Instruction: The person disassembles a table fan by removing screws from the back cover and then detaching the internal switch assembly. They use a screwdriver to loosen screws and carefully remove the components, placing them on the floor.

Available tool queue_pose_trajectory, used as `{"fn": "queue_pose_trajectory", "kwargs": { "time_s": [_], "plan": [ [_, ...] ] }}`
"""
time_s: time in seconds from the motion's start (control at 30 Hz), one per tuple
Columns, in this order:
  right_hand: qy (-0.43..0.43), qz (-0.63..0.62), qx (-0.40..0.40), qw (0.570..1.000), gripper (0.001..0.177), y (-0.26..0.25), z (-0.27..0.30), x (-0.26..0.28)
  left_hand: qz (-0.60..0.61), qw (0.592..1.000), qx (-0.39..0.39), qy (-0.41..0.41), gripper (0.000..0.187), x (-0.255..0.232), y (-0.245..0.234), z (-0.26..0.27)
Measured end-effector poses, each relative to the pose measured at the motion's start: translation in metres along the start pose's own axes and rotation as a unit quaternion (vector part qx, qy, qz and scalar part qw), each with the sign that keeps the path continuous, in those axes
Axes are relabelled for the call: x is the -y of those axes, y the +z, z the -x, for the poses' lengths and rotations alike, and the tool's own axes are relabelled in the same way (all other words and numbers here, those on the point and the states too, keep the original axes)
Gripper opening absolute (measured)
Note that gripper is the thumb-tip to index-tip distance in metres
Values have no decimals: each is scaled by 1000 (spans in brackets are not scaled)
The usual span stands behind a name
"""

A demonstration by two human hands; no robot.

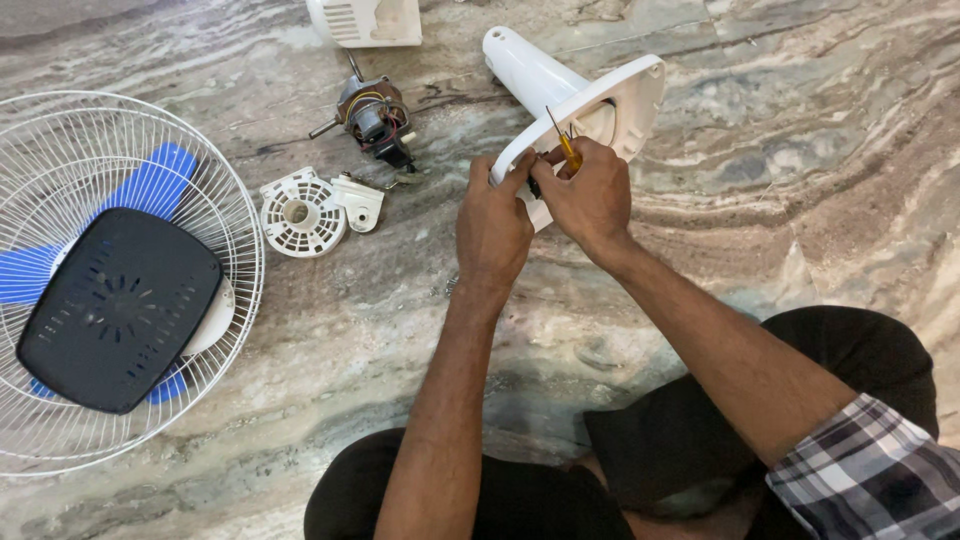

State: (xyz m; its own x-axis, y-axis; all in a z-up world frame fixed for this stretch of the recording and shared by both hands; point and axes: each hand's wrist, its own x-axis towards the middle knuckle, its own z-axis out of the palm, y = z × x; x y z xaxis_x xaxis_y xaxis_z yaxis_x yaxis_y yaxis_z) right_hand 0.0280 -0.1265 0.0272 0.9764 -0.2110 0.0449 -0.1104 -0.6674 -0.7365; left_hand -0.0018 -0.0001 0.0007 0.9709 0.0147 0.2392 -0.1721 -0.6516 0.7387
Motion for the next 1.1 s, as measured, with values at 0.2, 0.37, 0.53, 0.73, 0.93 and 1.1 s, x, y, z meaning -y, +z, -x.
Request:
{"fn": "queue_pose_trajectory", "kwargs": {
  "time_s": [0.2,0.37,0.53,0.73,0.93,1.1],
  "plan": [
    [6,-63,15,998,23,2,10,-10,-18,999,22,-22,53,-9,-7,-1],
    [-11,-125,-12,992,16,17,35,-46,-38,999,28,-16,42,-18,-14,-5],
    [-4,-176,36,984,12,35,86,-93,-22,998,55,4,31,-22,-27,-6],
    [-64,-23,150,986,18,48,131,-104,27,996,75,47,17,-10,-54,-18],
    [-139,62,195,969,28,65,132,-81,89,994,-16,53,19,-8,-76,-22],
    [-146,63,186,970,31,73,129,-69,61,998,-17,27,23,-10,-81,-22]
  ]
}}
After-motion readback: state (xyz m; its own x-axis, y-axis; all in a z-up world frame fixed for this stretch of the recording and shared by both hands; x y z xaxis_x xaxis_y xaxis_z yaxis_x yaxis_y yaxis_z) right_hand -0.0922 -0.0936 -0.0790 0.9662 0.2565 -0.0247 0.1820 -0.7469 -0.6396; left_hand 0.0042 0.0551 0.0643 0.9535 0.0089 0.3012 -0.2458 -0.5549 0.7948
